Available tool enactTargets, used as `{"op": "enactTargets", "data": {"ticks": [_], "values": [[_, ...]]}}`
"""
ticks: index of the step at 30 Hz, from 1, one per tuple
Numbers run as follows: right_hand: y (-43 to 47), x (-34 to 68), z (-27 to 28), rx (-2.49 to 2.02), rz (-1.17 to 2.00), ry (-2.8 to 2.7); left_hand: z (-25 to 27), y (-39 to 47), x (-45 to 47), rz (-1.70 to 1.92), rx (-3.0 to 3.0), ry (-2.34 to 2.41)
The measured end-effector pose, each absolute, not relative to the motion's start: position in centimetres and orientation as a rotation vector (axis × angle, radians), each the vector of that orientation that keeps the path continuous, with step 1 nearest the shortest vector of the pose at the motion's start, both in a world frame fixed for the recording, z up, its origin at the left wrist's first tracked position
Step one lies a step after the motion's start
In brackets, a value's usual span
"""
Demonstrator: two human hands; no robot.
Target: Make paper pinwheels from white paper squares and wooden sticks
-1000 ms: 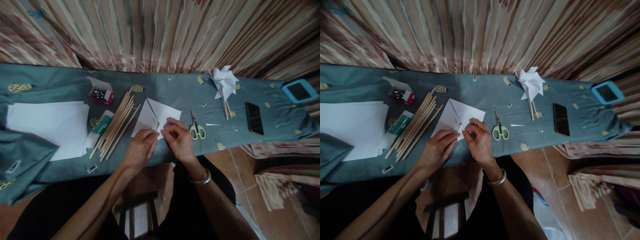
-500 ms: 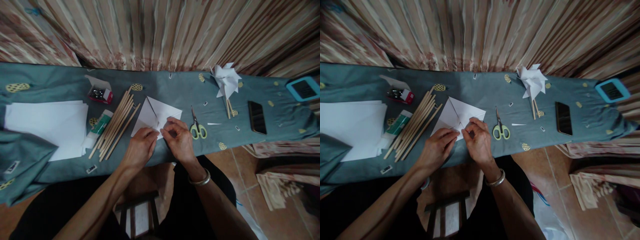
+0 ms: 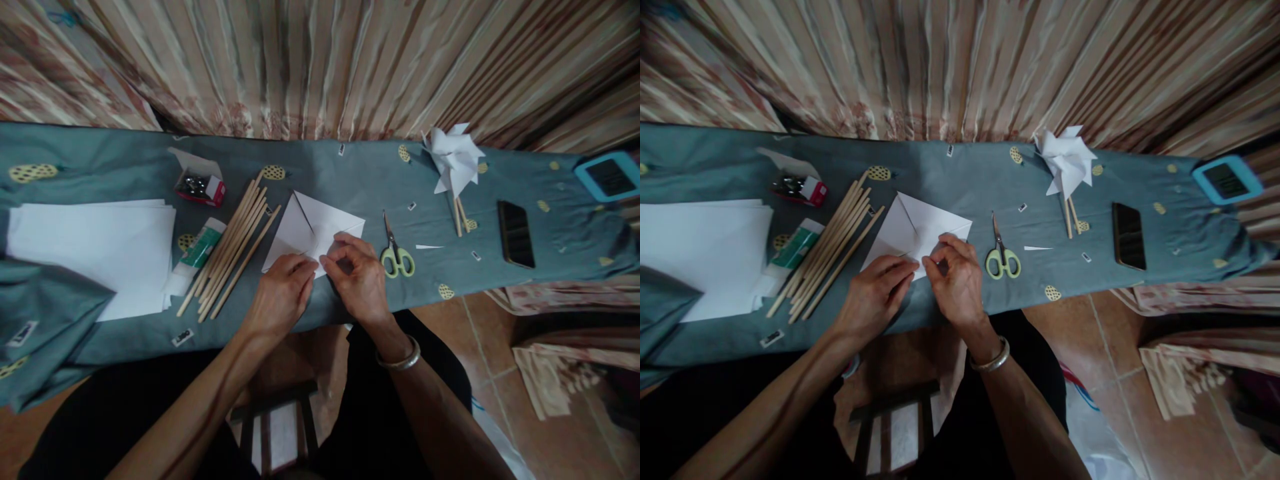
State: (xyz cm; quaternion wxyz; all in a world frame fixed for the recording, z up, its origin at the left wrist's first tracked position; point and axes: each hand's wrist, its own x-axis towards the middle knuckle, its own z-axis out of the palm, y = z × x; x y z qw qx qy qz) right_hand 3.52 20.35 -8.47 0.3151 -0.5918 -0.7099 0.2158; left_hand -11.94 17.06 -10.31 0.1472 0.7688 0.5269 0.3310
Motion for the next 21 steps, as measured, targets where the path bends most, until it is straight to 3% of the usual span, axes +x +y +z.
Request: {"op": "enactTargets", "data": {"ticks": [21], "values": [[19.78,3.71,-8.36,-1.467,0.494,-2.026,-10.31,17.06,-11.87,0.964,2.195,1.520]]}}
